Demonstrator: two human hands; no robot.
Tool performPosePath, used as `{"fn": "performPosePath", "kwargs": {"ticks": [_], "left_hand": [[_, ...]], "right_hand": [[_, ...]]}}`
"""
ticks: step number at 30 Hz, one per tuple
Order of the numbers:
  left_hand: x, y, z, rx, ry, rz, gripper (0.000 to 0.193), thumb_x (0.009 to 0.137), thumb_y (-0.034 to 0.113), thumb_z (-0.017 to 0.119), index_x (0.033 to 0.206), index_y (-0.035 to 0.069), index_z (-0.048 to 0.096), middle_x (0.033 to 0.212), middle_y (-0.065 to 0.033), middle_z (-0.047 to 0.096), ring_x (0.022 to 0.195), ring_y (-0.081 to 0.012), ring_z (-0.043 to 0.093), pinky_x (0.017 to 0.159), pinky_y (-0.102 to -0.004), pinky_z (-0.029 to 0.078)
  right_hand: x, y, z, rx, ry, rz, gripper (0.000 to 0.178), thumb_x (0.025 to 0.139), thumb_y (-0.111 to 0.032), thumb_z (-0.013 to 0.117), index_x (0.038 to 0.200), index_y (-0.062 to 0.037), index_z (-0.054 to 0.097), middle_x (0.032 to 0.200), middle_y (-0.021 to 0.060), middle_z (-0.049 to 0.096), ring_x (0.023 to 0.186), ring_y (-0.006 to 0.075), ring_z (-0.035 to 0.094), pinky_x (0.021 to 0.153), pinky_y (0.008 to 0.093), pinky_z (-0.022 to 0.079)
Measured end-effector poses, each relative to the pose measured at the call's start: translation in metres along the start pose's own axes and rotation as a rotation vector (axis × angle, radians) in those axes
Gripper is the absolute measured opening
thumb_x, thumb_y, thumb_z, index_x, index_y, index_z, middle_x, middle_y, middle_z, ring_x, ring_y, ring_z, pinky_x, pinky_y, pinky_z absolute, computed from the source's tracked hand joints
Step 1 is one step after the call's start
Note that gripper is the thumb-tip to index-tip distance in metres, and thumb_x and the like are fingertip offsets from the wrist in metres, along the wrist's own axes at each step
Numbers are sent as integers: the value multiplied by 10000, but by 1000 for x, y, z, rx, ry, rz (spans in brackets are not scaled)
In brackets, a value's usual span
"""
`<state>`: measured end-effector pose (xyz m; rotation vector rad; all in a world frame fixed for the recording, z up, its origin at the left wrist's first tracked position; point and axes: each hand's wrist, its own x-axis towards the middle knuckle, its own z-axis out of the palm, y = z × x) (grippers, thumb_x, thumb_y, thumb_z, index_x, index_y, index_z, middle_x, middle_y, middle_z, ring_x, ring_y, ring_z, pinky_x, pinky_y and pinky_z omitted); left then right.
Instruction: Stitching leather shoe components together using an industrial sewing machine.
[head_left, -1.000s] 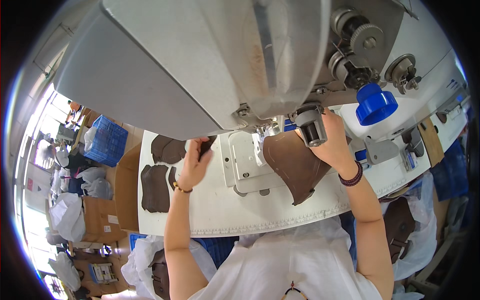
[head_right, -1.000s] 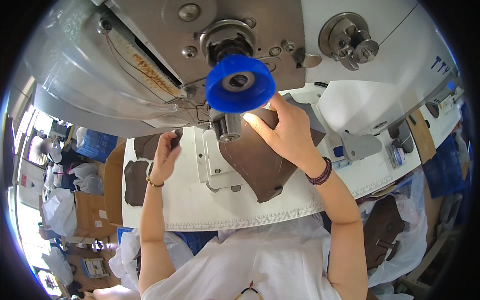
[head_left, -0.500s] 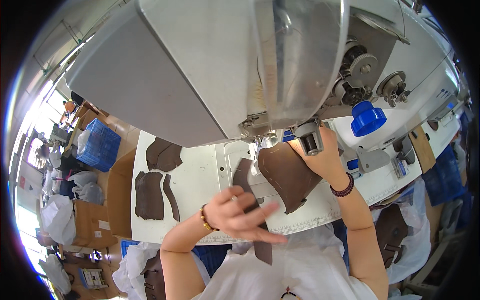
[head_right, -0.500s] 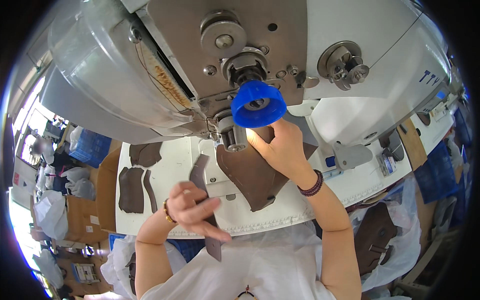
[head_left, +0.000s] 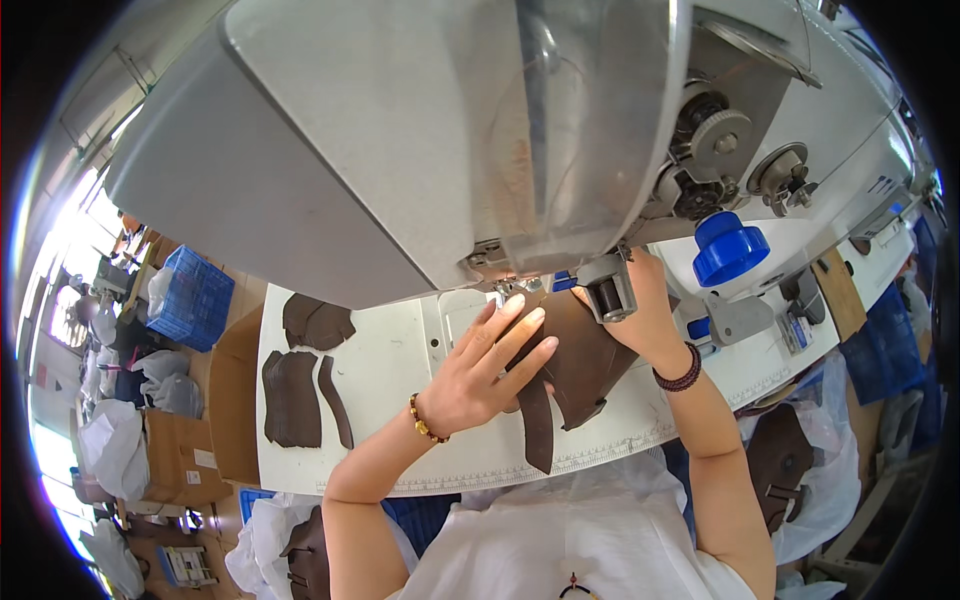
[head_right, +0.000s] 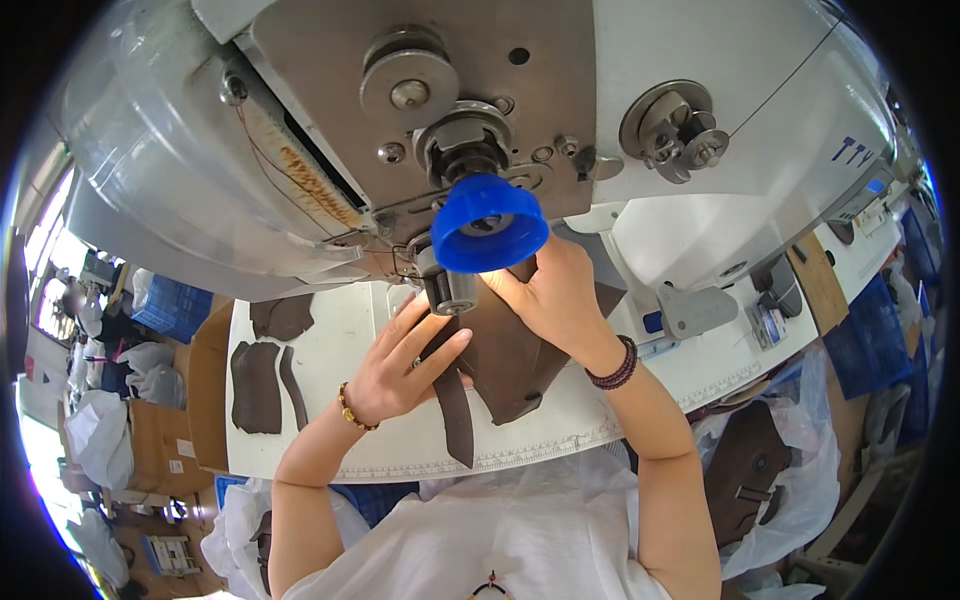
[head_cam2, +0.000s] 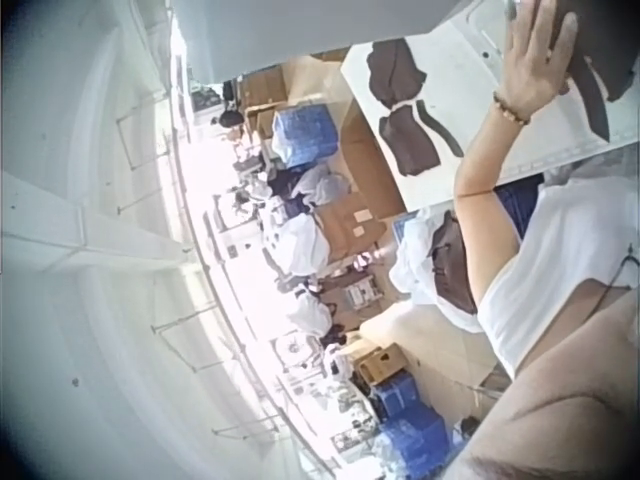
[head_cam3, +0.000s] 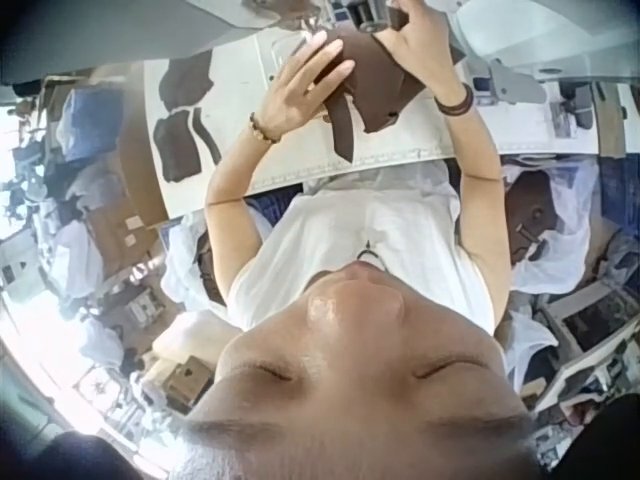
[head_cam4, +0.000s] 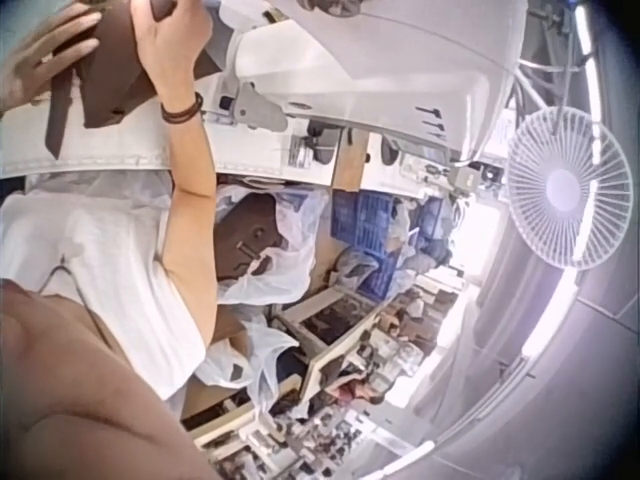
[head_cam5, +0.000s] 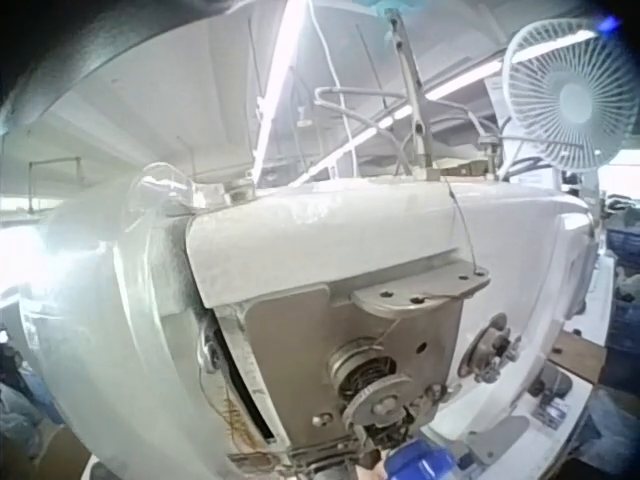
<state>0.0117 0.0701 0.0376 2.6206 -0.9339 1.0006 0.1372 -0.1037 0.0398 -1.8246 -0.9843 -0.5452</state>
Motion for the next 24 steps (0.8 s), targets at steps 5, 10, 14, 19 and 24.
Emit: {"fn": "performPosePath", "kwargs": {"ticks": [5,10,14,19,24], "left_hand": [[-9,0,-2,69,95,7,335,731,-26,631,1060,-56,576,1063,-172,605,1027,-323,587,836,-356,520],[-9,4,-1,97,187,-75,256,691,-52,630,946,-62,626,1027,-182,605,944,-320,630,730,-318,549],[-4,2,1,186,227,-35,261,647,-21,641,908,-18,665,948,-122,620,921,-265,632,688,-292,545],[-2,4,1,197,229,-42,249,628,-6,664,878,-15,671,921,-123,626,890,-267,629,684,-307,547],[-1,3,0,208,213,-35,224,614,4,680,836,-19,672,897,-133,622,885,-281,627,685,-320,545]], "right_hand": [[-2,2,0,86,-4,38,415,725,-244,714,1058,-51,558,681,103,606,552,273,558,524,336,425],[-2,1,0,162,22,38,422,724,-233,705,1067,-40,552,718,112,622,592,283,587,546,331,444],[-3,2,0,121,15,15,401,725,-208,697,1055,-34,552,739,114,632,619,277,605,563,323,455],[0,0,-2,107,15,-20,344,732,-186,686,1004,-26,551,739,112,633,617,268,610,563,321,458],[1,4,1,175,-31,10,307,735,-160,682,973,-27,542,730,113,630,634,292,615,563,325,459]]}}
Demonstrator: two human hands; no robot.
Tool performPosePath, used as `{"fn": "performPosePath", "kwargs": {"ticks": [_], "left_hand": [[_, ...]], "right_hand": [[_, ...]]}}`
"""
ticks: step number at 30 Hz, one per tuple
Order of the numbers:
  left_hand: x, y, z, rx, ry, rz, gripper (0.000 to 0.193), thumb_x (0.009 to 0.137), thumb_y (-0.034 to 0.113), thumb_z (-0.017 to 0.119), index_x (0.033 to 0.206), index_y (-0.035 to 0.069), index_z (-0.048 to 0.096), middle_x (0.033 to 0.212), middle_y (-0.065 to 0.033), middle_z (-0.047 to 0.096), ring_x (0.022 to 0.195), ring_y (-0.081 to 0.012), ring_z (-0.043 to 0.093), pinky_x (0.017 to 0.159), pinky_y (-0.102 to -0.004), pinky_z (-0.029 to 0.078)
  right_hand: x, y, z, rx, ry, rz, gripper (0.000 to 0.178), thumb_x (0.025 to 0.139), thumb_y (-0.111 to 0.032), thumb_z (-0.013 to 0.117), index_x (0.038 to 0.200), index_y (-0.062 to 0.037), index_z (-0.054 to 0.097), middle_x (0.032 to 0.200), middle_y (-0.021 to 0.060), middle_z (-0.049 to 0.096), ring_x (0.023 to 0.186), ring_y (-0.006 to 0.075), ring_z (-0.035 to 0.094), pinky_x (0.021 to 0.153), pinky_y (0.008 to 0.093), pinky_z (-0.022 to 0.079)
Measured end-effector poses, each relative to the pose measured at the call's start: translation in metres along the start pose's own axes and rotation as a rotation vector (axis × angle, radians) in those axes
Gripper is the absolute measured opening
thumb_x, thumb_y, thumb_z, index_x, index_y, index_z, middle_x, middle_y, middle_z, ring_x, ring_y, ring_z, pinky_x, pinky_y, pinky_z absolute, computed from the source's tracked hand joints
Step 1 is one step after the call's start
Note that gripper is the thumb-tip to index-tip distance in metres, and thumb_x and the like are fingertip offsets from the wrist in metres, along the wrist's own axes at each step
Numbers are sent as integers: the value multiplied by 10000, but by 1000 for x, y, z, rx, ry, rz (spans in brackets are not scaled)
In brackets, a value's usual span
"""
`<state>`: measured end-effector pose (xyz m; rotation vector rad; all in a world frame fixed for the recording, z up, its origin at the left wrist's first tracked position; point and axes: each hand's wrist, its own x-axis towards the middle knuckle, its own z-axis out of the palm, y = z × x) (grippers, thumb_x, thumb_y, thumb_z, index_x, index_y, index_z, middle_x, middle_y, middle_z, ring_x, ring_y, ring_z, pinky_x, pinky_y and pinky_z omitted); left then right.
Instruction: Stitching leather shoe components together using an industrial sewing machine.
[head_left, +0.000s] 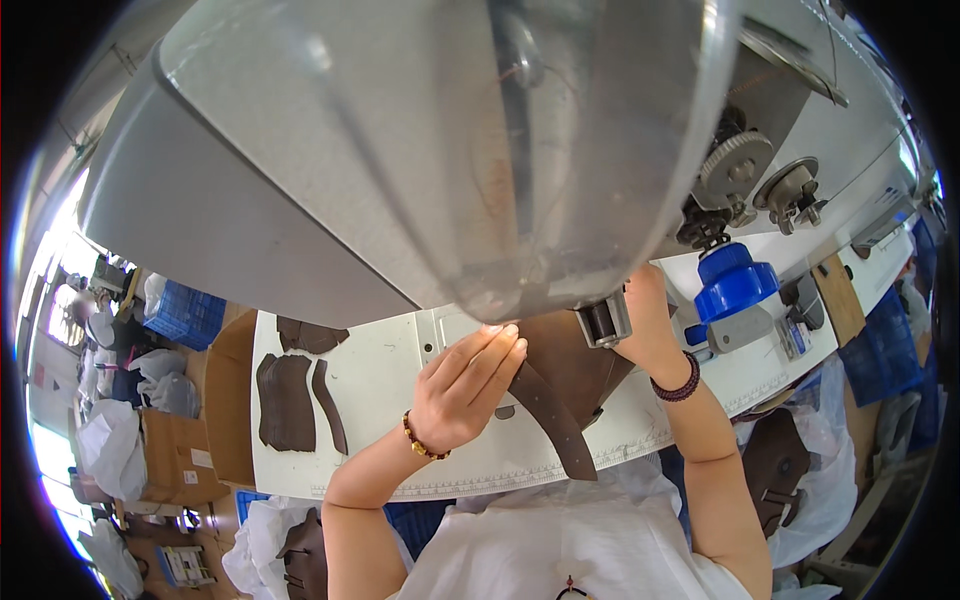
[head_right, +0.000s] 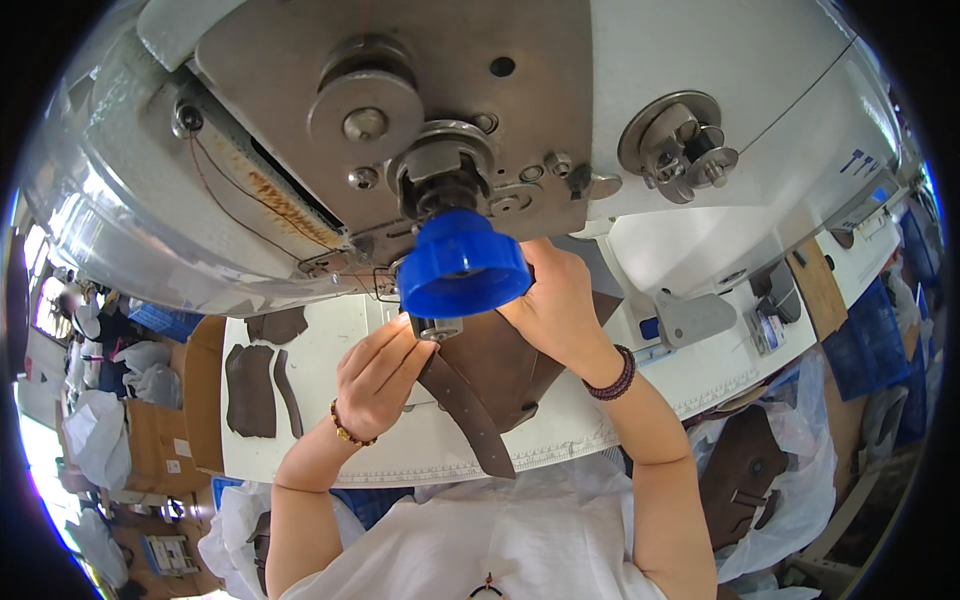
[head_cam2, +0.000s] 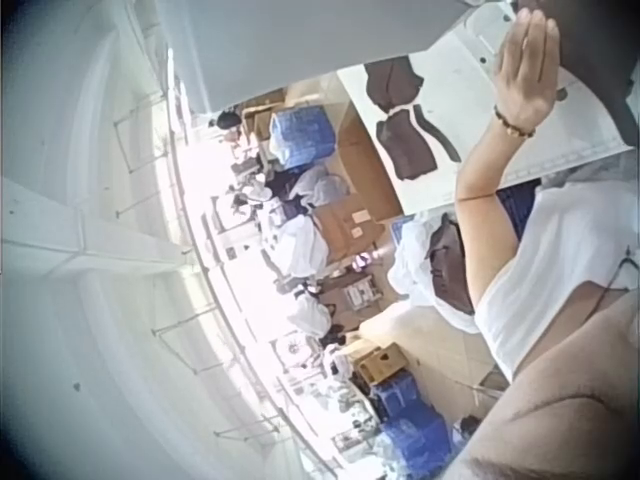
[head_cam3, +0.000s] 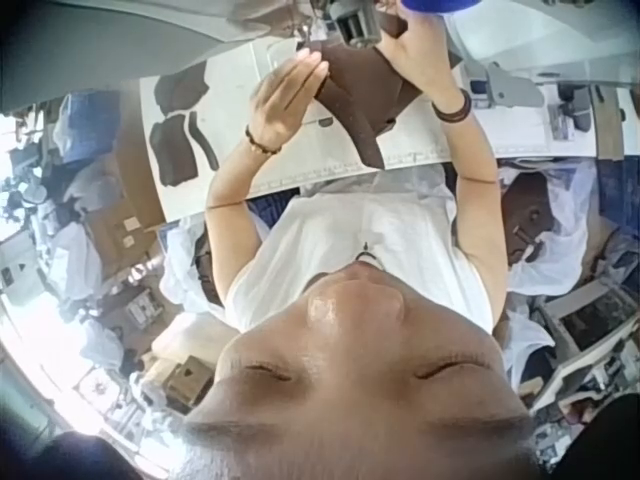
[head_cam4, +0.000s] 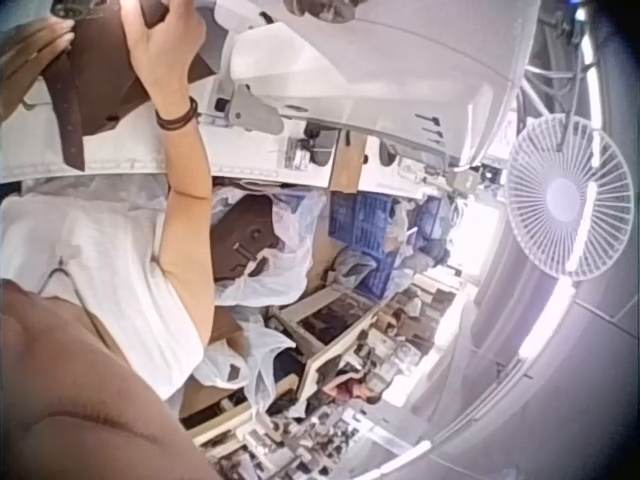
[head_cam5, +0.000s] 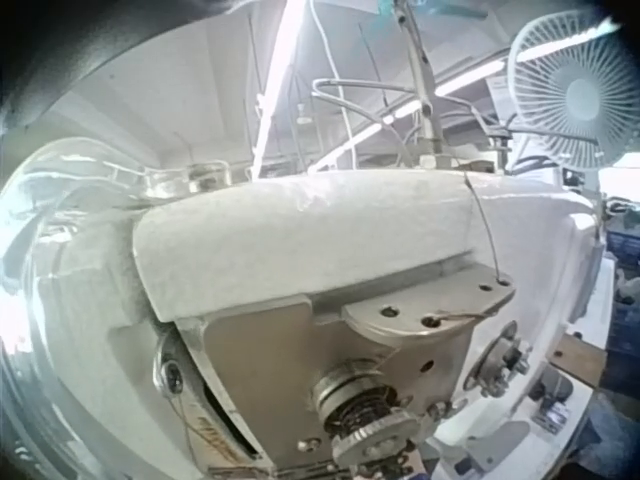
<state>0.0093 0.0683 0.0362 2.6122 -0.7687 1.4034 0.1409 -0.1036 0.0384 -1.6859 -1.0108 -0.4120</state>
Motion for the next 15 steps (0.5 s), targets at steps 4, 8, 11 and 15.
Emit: {"fn": "performPosePath", "kwargs": {"ticks": [4,8,11,15], "left_hand": [[3,0,-4,-2,-51,-3,251,634,-12,660,885,-29,657,923,-118,627,905,-256,615,712,-303,543],[8,0,-14,-12,-172,-2,289,658,-29,628,946,-40,640,981,-110,619,939,-234,598,758,-298,539],[11,1,-18,-12,-210,0,264,669,-24,620,931,-38,638,980,-113,612,948,-231,593,747,-295,537],[15,-2,-18,25,-195,29,289,640,11,632,928,-17,630,970,-121,609,894,-256,617,663,-307,533]], "right_hand": [[0,4,-1,-18,-5,-14,338,724,-152,691,993,-23,533,735,125,631,648,310,616,563,332,462],[2,1,-7,-193,-31,-136,251,713,-141,692,911,-34,582,738,138,633,654,322,615,577,348,472],[4,-6,-5,-137,-45,-121,197,701,-147,698,859,-54,626,761,132,641,688,310,621,607,367,478],[-1,12,-3,-220,19,-208,225,680,-164,721,887,-95,665,880,101,661,798,266,629,674,360,492]]}}
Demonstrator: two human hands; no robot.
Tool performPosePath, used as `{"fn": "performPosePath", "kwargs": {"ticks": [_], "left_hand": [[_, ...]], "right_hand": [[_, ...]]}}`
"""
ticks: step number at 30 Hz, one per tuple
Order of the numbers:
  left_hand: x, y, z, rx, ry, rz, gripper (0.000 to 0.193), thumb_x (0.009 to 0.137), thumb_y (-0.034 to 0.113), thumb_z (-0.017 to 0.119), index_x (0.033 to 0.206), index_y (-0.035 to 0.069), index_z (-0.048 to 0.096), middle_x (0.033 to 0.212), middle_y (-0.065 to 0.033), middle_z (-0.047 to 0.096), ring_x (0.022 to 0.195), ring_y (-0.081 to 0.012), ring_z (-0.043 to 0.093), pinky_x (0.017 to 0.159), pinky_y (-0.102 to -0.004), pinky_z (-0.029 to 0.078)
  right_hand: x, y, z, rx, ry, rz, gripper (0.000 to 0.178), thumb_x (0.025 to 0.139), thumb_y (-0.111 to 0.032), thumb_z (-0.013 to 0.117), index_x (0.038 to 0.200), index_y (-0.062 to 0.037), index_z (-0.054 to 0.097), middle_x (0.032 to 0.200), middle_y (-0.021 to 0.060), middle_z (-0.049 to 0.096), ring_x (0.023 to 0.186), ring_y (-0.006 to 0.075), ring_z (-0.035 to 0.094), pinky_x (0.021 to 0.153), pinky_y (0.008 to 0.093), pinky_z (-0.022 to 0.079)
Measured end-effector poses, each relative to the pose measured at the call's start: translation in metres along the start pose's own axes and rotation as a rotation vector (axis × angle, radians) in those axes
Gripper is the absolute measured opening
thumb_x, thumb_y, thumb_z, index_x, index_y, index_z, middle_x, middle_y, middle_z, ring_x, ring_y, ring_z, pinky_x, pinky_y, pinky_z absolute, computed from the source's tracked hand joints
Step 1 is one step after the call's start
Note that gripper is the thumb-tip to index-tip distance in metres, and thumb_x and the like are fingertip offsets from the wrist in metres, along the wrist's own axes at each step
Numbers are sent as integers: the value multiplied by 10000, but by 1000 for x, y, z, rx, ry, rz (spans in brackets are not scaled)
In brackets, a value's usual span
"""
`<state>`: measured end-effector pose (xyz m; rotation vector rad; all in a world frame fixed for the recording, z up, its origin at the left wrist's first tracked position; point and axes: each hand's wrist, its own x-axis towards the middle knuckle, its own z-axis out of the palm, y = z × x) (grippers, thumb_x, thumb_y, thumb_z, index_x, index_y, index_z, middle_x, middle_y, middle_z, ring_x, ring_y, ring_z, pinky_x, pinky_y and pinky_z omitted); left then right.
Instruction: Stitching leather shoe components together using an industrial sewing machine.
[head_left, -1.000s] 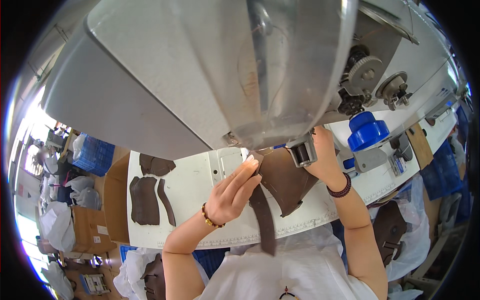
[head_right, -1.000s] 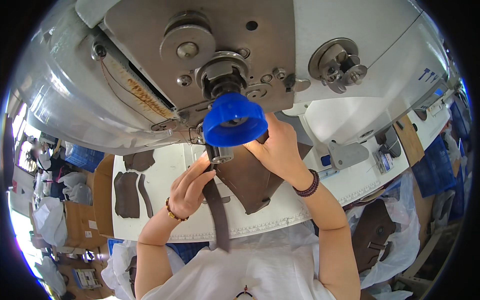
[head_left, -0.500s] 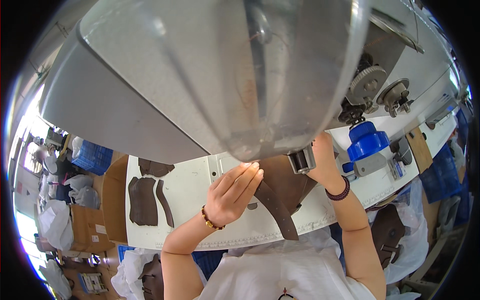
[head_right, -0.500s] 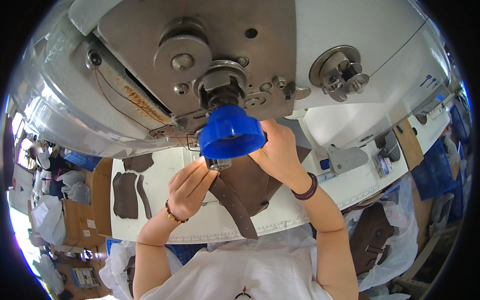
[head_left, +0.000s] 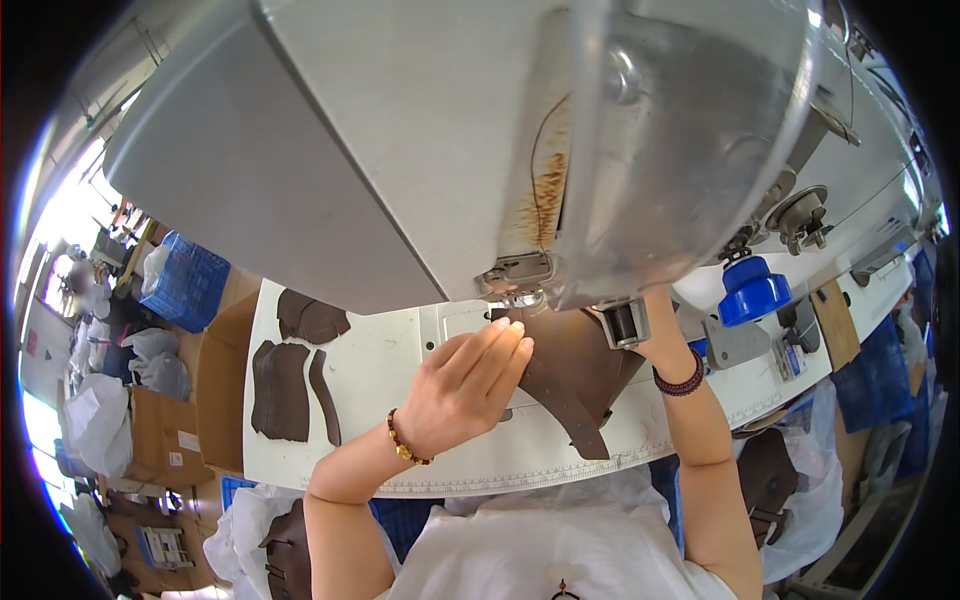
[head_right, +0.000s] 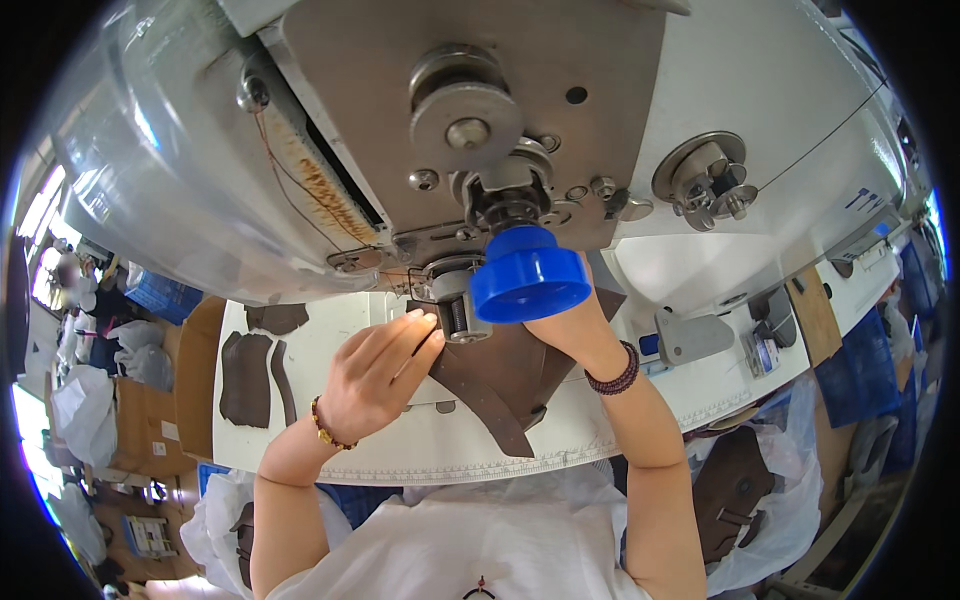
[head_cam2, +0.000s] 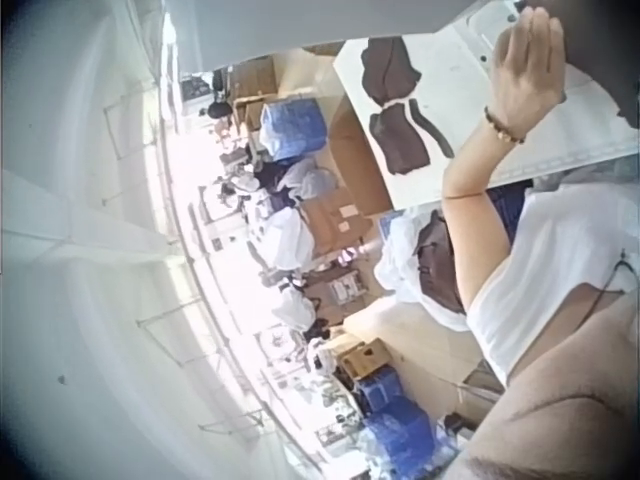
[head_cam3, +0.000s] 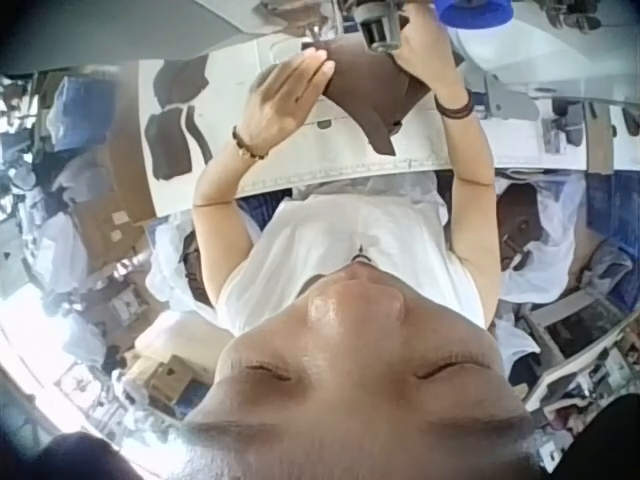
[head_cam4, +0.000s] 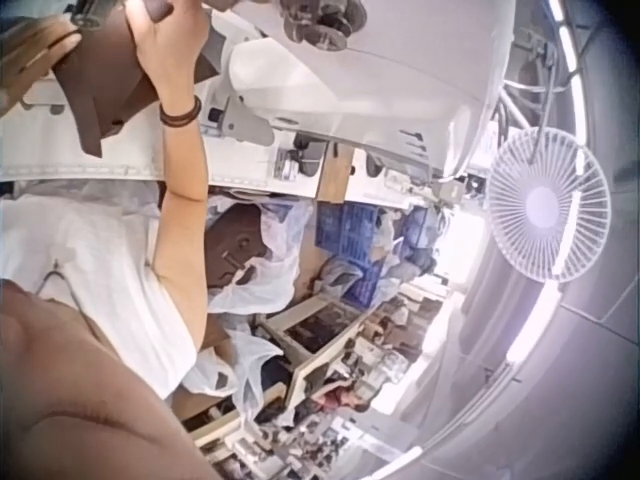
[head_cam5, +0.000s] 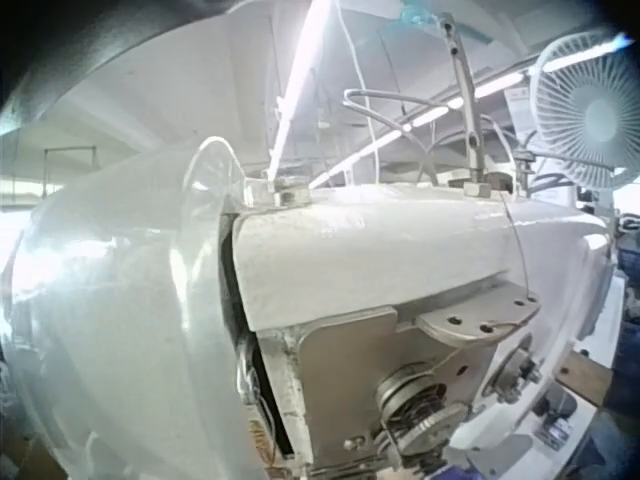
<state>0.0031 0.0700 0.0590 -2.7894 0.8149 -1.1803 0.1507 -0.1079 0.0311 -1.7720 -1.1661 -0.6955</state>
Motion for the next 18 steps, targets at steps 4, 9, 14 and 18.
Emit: {"fn": "performPosePath", "kwargs": {"ticks": [4,9,14,18], "left_hand": [[4,-6,0,33,-1,-8,300,649,6,620,948,-17,630,987,-97,604,910,-219,595,675,-288,530],[1,-8,3,19,-29,-29,308,653,-6,628,962,-7,634,1008,-74,591,906,-195,576,679,-275,534],[-4,-8,5,16,-10,-36,334,644,-26,628,977,-7,634,1026,-76,587,919,-194,572,679,-267,537],[2,-5,6,10,2,-34,337,641,-41,626,976,-12,633,969,-70,575,860,-184,576,647,-265,539]], "right_hand": [[-13,35,15,438,-174,306,241,703,-149,720,935,-110,667,978,73,660,875,234,633,732,332,509],[-29,95,38,130,-606,191,284,738,-127,716,1015,-98,662,1011,58,660,950,188,631,821,330,513],[-28,109,42,904,-601,357,258,770,-99,673,1021,-43,653,984,66,666,949,183,630,831,321,507],[-31,112,50,1271,-353,1180,287,762,-178,697,999,-21,656,905,101,676,875,200,651,780,324,509]]}}
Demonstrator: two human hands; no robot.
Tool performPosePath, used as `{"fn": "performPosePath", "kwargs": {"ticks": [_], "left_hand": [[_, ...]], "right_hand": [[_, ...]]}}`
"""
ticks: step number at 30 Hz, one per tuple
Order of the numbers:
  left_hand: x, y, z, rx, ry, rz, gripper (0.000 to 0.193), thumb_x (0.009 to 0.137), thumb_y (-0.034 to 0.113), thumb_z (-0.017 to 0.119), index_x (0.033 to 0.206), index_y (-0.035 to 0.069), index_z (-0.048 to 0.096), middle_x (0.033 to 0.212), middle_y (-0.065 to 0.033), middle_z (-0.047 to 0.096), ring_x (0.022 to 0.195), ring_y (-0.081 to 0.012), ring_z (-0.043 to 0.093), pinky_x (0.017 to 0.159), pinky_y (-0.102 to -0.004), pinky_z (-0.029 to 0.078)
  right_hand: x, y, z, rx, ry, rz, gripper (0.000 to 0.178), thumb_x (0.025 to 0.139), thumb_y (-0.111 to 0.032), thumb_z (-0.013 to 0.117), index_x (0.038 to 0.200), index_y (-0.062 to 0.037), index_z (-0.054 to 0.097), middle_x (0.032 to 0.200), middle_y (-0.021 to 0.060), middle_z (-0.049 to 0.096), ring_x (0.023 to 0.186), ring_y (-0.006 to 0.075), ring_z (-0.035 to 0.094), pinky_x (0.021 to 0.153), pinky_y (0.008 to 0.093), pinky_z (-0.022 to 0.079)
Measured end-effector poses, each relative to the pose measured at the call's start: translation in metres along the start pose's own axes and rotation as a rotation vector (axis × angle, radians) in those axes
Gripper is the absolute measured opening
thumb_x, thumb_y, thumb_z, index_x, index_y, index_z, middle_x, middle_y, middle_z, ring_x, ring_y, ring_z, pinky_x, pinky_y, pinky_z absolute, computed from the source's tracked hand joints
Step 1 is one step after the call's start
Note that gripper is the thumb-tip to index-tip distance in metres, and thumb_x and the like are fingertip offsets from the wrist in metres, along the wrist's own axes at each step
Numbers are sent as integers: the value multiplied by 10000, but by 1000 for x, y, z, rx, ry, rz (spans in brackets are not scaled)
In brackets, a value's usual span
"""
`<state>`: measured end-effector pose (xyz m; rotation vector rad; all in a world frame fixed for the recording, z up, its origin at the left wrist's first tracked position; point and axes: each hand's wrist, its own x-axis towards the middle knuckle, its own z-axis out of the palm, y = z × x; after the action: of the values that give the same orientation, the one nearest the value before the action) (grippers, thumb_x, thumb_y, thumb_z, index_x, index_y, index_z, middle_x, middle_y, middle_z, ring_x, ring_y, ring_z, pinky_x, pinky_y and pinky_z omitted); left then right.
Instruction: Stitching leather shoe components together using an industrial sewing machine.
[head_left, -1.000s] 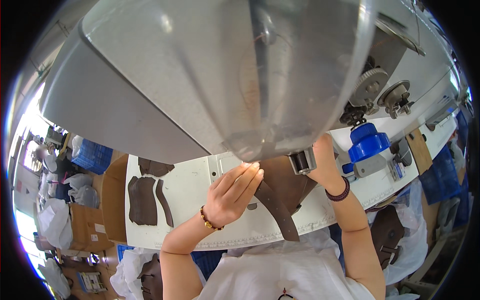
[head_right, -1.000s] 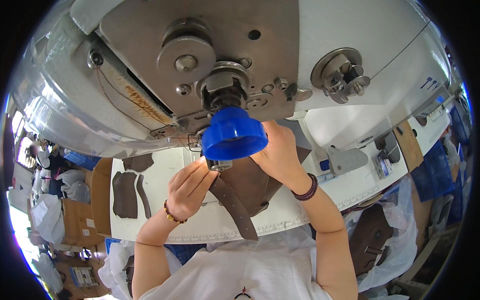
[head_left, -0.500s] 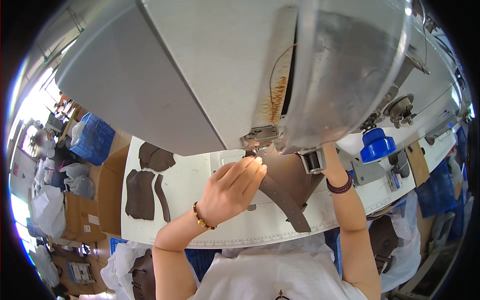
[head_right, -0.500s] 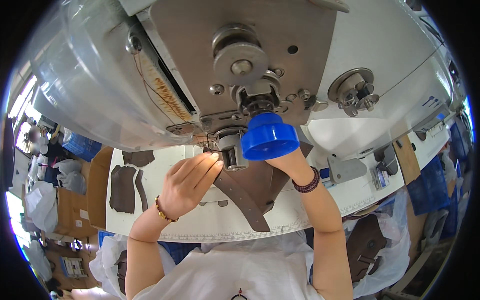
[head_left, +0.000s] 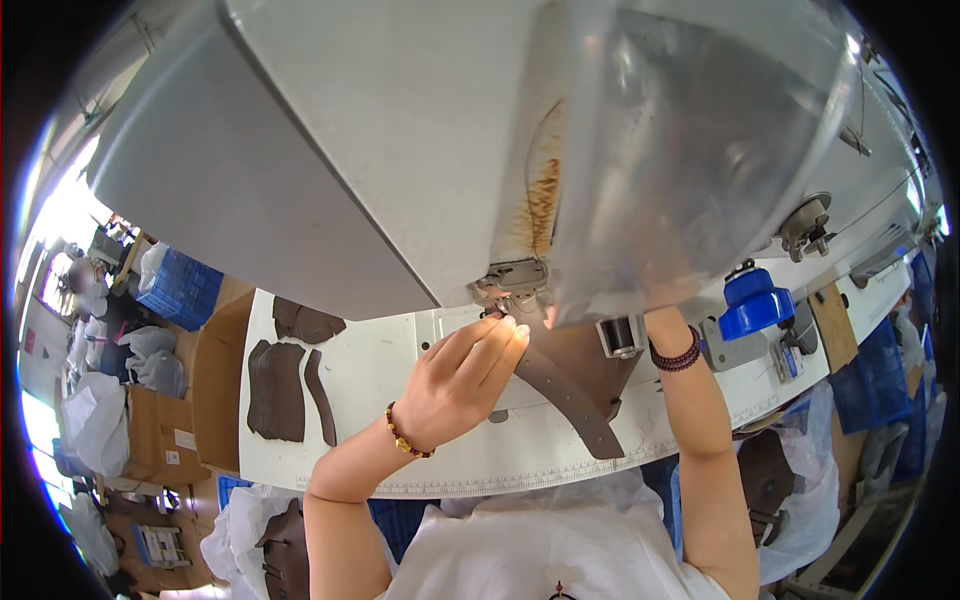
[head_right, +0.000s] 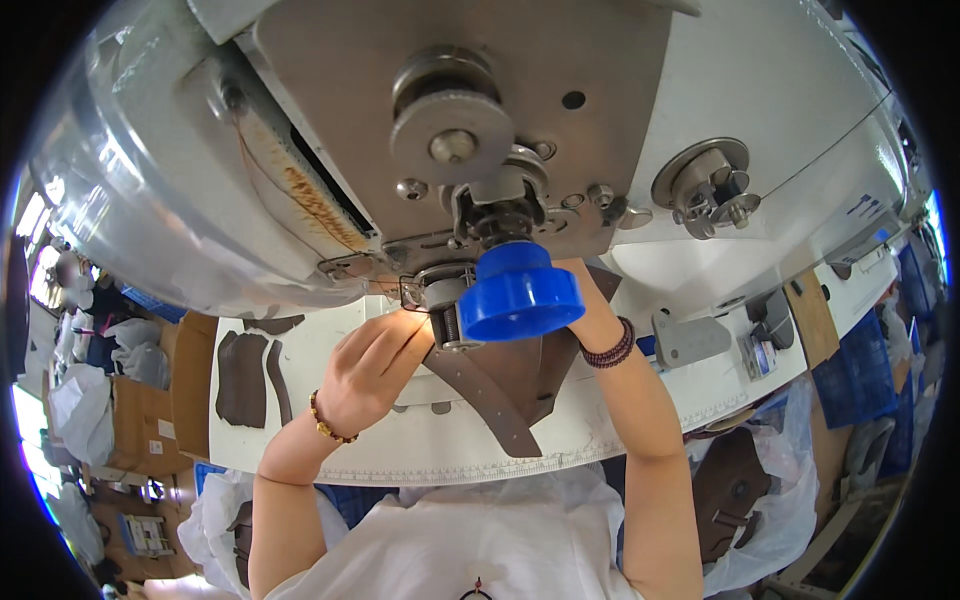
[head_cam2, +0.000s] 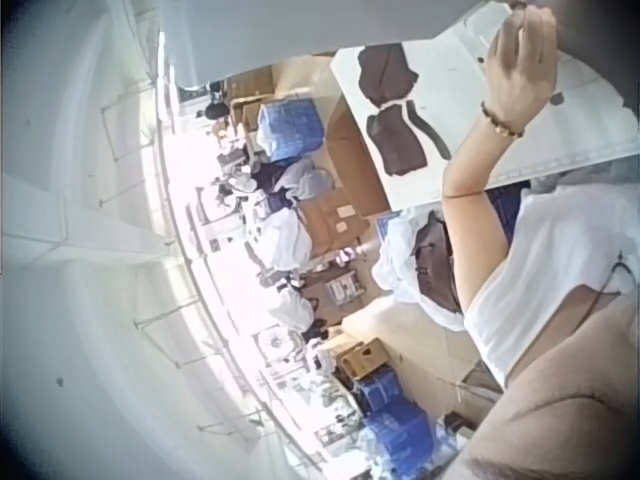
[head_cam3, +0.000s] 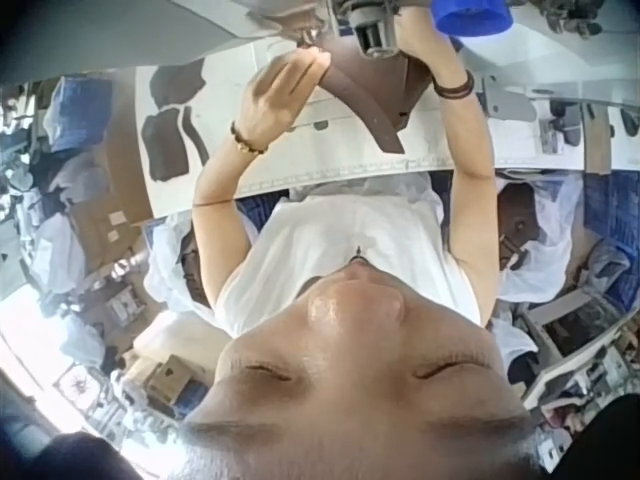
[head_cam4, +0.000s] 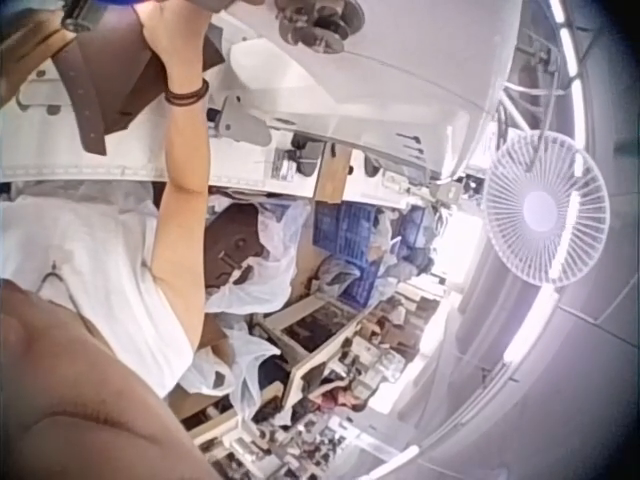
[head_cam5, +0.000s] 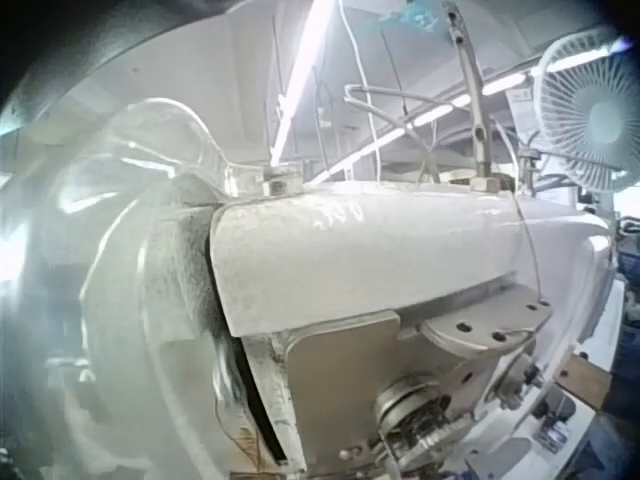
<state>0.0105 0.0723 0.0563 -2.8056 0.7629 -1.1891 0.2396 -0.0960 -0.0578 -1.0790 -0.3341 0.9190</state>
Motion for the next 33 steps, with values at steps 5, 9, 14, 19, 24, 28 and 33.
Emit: {"fn": "performPosePath", "kwargs": {"ticks": [5,9,14,19,24,28,33], "left_hand": [[-2,-5,4,-111,13,-45,350,627,-62,639,975,-35,623,821,-64,506,706,-161,565,588,-256,543],[-2,-2,3,-54,19,-20,368,620,-68,641,987,-38,618,817,-61,505,695,-158,565,583,-246,538],[-1,0,5,-67,64,-10,374,625,-64,638,997,-38,616,814,-64,502,675,-152,559,534,-239,509],[3,-2,7,-54,28,-53,362,631,-63,633,992,-43,616,820,-65,500,652,-148,550,512,-243,499],[12,9,1,-67,65,-163,326,623,8,666,944,-26,617,837,-72,551,634,-149,572,489,-259,484],[5,5,2,-60,128,-212,287,640,39,685,911,-26,615,754,-75,586,604,-165,592,476,-266,471],[12,15,-10,-250,128,-477,180,728,-11,624,908,-14,640,670,-98,618,601,-220,617,535,-275,491]], "right_hand": [[-8,-17,13,-199,-20,-101,317,751,-200,706,1006,-21,651,926,108,670,891,213,644,788,330,501],[-23,-33,25,-414,-44,-218,347,739,-222,715,1014,-21,646,946,116,663,906,226,637,796,337,494],[-39,-53,37,-673,-76,-353,385,724,-249,726,1023,-21,640,972,125,655,926,242,628,806,345,484],[-44,-76,61,-932,-104,-471,424,710,-276,737,1032,-21,634,998,134,647,945,258,619,816,353,475],[-87,-81,72,-1192,-132,-594,462,695,-304,748,1041,-22,628,1023,143,638,964,275,609,826,361,466],[-145,-19,95,-1479,15,-990,631,692,-360,720,1181,-23,510,1276,199,434,1154,401,425,951,503,319],[-150,29,88,-1601,194,-1302,338,747,-59,638,1081,-45,594,1214,172,532,1158,372,474,965,509,367]]}}
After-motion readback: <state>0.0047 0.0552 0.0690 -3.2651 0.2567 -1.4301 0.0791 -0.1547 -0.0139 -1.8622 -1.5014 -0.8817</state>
